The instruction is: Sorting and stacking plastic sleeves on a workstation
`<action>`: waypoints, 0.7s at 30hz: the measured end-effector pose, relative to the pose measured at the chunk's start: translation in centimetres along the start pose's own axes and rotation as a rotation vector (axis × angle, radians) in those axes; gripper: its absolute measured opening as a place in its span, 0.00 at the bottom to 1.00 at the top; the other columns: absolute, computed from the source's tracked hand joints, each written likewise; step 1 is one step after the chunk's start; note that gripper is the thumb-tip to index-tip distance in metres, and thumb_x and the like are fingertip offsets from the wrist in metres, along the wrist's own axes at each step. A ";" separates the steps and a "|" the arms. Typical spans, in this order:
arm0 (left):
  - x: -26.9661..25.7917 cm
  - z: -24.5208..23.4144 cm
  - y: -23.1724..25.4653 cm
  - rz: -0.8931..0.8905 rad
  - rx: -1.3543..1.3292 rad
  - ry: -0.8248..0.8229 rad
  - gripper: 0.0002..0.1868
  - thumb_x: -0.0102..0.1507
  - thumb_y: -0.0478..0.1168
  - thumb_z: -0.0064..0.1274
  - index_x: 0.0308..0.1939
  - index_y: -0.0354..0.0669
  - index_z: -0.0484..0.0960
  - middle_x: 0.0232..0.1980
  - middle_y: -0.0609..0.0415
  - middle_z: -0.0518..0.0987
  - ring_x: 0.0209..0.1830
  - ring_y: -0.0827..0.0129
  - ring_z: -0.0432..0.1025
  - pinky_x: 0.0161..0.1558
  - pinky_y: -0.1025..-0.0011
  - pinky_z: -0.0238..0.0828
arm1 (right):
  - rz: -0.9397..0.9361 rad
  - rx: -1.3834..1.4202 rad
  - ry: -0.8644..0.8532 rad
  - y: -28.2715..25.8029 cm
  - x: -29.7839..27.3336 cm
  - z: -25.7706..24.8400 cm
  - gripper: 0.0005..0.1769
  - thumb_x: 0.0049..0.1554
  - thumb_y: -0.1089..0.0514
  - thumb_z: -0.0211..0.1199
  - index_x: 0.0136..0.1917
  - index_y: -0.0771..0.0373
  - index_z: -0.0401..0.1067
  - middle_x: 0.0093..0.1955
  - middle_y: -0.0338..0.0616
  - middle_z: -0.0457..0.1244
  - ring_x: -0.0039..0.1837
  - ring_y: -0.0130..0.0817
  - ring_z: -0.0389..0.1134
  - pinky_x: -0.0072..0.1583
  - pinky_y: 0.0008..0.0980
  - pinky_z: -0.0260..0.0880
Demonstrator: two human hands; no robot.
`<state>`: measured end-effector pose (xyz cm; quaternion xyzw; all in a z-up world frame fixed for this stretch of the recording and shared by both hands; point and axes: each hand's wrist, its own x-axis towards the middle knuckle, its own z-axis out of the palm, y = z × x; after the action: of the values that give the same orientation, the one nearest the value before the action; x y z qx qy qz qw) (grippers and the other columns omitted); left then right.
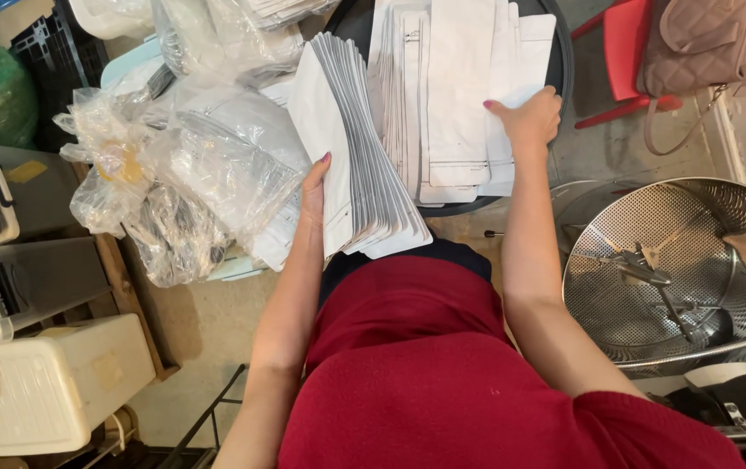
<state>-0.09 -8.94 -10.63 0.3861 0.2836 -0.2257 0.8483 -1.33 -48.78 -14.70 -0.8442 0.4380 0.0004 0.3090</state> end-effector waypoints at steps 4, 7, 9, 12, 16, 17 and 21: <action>-1.9 1.7 0.8 0.026 -0.014 -0.130 0.17 0.60 0.40 0.62 0.49 0.32 0.84 0.46 0.48 0.85 0.45 0.60 0.80 0.52 0.65 0.78 | 0.142 0.001 -0.165 -2.7 -1.2 -3.0 0.53 0.40 0.31 0.88 0.60 0.64 0.61 0.63 0.54 0.63 0.66 0.54 0.66 0.59 0.53 0.71; -2.2 1.9 0.8 0.008 0.018 -0.156 0.17 0.61 0.42 0.61 0.48 0.32 0.85 0.44 0.47 0.85 0.42 0.60 0.80 0.47 0.66 0.79 | 0.164 -0.004 -0.211 -2.6 -0.6 -3.3 0.54 0.39 0.30 0.87 0.63 0.60 0.62 0.66 0.46 0.60 0.65 0.48 0.64 0.58 0.53 0.69; -2.5 2.4 1.0 -0.005 -0.005 -0.157 0.17 0.60 0.42 0.62 0.49 0.33 0.84 0.44 0.48 0.85 0.42 0.59 0.80 0.48 0.64 0.79 | -0.026 0.154 -0.115 -1.8 0.2 -2.4 0.40 0.40 0.42 0.91 0.42 0.58 0.61 0.48 0.43 0.63 0.51 0.39 0.65 0.42 0.45 0.71; -1.3 1.5 0.7 0.044 0.029 -0.107 0.12 0.60 0.40 0.62 0.44 0.37 0.86 0.44 0.51 0.85 0.44 0.64 0.80 0.51 0.69 0.78 | -0.196 0.395 -0.246 -3.1 -1.5 -4.4 0.32 0.43 0.52 0.83 0.57 0.64 0.74 0.57 0.46 0.71 0.59 0.42 0.73 0.56 0.38 0.78; -2.5 3.5 1.0 -0.026 -0.034 -0.150 0.24 0.58 0.43 0.63 0.54 0.34 0.82 0.49 0.47 0.84 0.47 0.56 0.79 0.52 0.60 0.78 | -0.357 0.477 -0.240 -3.8 -2.0 -4.3 0.27 0.49 0.60 0.76 0.60 0.66 0.73 0.60 0.49 0.69 0.61 0.44 0.71 0.57 0.40 0.76; -2.3 3.2 0.9 -0.040 -0.024 -0.157 0.23 0.57 0.42 0.63 0.54 0.33 0.82 0.49 0.47 0.84 0.47 0.58 0.79 0.53 0.62 0.78 | -0.404 0.405 -0.187 -4.4 -2.7 -4.8 0.24 0.50 0.61 0.72 0.60 0.67 0.73 0.58 0.51 0.70 0.60 0.50 0.70 0.56 0.44 0.74; -3.1 4.2 1.7 -0.113 0.067 -0.083 0.26 0.54 0.42 0.66 0.53 0.32 0.82 0.49 0.47 0.85 0.47 0.58 0.80 0.53 0.63 0.79 | -0.510 0.194 -0.019 -4.1 -2.6 -6.7 0.18 0.50 0.64 0.63 0.56 0.64 0.72 0.48 0.56 0.72 0.50 0.60 0.72 0.53 0.53 0.71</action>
<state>-0.11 -10.69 -5.45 0.3878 0.2619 -0.2986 0.8318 -1.74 -48.66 -6.44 -0.8937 0.2060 -0.1114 0.3828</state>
